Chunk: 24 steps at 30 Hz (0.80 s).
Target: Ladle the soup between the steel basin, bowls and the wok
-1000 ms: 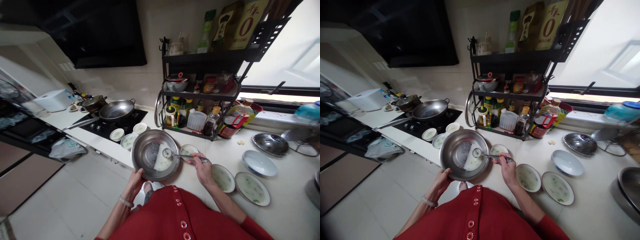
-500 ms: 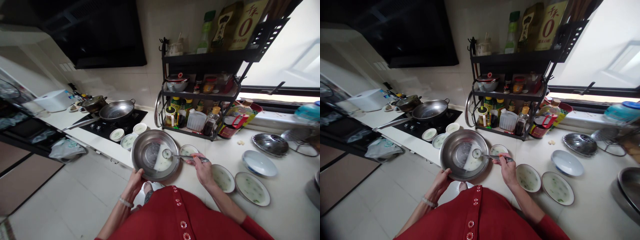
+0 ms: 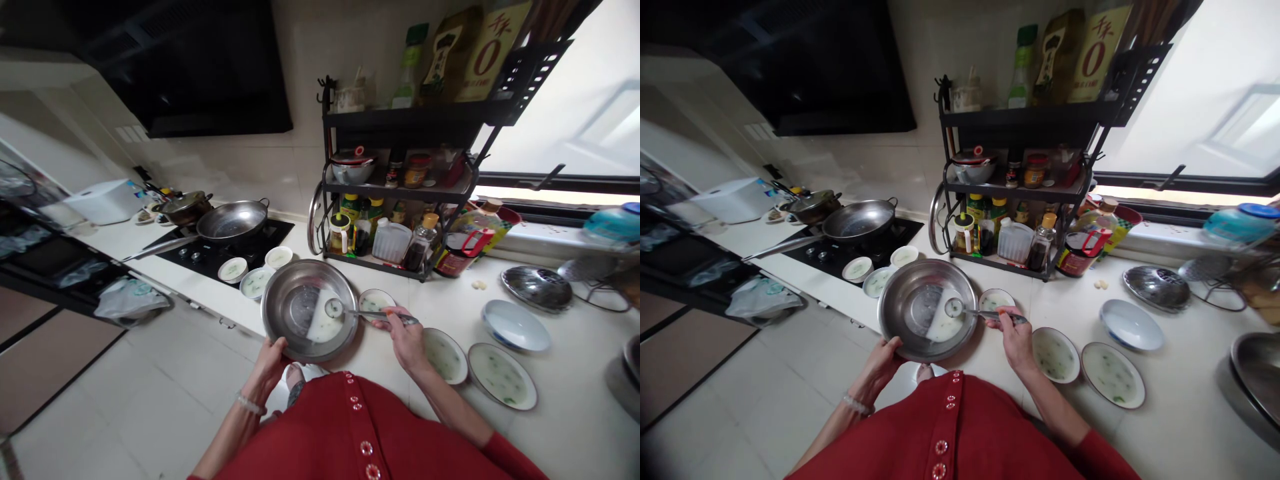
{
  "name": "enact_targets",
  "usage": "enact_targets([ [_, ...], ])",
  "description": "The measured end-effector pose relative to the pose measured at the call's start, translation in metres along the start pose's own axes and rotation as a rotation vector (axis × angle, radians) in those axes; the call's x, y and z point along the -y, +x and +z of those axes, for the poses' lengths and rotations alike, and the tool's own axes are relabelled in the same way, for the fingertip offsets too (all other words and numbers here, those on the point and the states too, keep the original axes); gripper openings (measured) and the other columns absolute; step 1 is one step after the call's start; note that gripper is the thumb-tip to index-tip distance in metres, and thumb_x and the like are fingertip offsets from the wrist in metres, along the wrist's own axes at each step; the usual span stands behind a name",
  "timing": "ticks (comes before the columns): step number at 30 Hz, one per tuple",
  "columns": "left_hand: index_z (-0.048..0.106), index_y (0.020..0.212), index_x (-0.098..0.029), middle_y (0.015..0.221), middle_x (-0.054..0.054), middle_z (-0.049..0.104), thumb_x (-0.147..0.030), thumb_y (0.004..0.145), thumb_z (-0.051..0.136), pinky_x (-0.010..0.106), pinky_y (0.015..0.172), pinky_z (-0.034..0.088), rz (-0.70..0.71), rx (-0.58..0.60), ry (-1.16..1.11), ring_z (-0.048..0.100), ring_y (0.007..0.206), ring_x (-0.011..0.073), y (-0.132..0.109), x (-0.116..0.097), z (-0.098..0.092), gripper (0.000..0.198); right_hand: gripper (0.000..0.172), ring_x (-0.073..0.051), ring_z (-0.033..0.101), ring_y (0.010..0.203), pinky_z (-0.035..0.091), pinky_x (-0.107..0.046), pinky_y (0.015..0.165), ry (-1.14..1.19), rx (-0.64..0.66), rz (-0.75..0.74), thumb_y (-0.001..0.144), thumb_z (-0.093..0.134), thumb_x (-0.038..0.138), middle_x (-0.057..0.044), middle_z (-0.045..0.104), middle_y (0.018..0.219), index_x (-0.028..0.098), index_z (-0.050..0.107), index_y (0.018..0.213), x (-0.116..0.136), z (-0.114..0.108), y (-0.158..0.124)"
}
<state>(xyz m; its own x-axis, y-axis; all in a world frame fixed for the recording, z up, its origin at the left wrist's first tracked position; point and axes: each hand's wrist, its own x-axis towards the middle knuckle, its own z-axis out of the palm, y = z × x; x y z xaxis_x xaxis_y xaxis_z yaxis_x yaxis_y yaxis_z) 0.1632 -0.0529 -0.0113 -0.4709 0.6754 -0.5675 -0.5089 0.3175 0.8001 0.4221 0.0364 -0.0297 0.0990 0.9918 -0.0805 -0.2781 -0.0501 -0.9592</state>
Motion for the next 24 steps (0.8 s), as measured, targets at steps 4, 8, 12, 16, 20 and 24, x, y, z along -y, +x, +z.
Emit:
enact_targets([
  [4, 0.05, 0.075, -0.016, 0.053, 0.001, 0.063, 0.0, 0.06, 0.046, 0.035, 0.051, 0.056, -0.005, -0.003, 0.005, 0.057, 0.044, 0.0145, 0.002, 0.001, -0.001, 0.022, 0.014, -0.022, 0.067, 0.055, 0.058, -0.036, 0.057, 0.008, -0.039, -0.007, 0.073, 0.064, 0.035, -0.004, 0.069, 0.075, 0.022, 0.061, 0.078, 0.008, 0.0, -0.001],
  [8, 0.05, 0.076, -0.016, 0.052, 0.0, 0.061, 0.0, 0.059, 0.048, 0.034, 0.05, 0.055, 0.0, 0.003, -0.017, 0.057, 0.044, 0.0144, 0.003, 0.003, -0.002, 0.024, 0.01, -0.023, 0.068, 0.058, 0.057, -0.036, 0.057, -0.021, -0.053, -0.066, 0.074, 0.062, 0.034, -0.004, 0.069, 0.074, 0.024, 0.06, 0.075, 0.022, -0.007, 0.001],
  [12, 0.05, 0.078, -0.016, 0.053, -0.001, 0.061, 0.0, 0.058, 0.048, 0.032, 0.051, 0.056, 0.0, 0.013, -0.029, 0.059, 0.046, 0.0144, 0.004, 0.004, -0.003, 0.025, 0.011, -0.022, 0.068, 0.057, 0.057, -0.037, 0.06, -0.045, -0.096, -0.146, 0.075, 0.063, 0.034, -0.002, 0.067, 0.069, 0.023, 0.061, 0.075, 0.039, -0.026, 0.003],
  [16, 0.05, 0.074, -0.016, 0.053, 0.001, 0.062, 0.0, 0.059, 0.047, 0.033, 0.049, 0.055, -0.003, 0.006, -0.02, 0.059, 0.045, 0.0152, 0.004, 0.004, -0.003, 0.023, 0.017, -0.022, 0.068, 0.06, 0.057, -0.036, 0.062, -0.104, -0.154, -0.204, 0.078, 0.064, 0.036, -0.002, 0.066, 0.067, 0.02, 0.061, 0.082, 0.049, -0.048, -0.002],
  [20, 0.051, 0.072, -0.015, 0.052, 0.002, 0.062, 0.0, 0.06, 0.047, 0.033, 0.048, 0.055, -0.005, 0.021, -0.015, 0.058, 0.044, 0.0158, 0.004, 0.003, -0.003, 0.02, 0.02, -0.021, 0.069, 0.065, 0.056, -0.035, 0.066, -0.378, -0.104, -0.316, 0.084, 0.058, 0.038, -0.004, 0.068, 0.069, 0.02, 0.062, 0.091, 0.046, -0.065, -0.015],
  [24, 0.052, 0.073, -0.015, 0.054, 0.002, 0.063, 0.0, 0.06, 0.048, 0.033, 0.048, 0.055, -0.006, 0.014, -0.024, 0.059, 0.044, 0.0161, 0.003, 0.002, -0.002, 0.02, 0.015, -0.021, 0.069, 0.072, 0.057, -0.036, 0.069, -0.601, 0.062, -0.557, 0.086, 0.054, 0.029, -0.007, 0.07, 0.085, 0.023, 0.063, 0.097, 0.043, -0.077, -0.027],
])
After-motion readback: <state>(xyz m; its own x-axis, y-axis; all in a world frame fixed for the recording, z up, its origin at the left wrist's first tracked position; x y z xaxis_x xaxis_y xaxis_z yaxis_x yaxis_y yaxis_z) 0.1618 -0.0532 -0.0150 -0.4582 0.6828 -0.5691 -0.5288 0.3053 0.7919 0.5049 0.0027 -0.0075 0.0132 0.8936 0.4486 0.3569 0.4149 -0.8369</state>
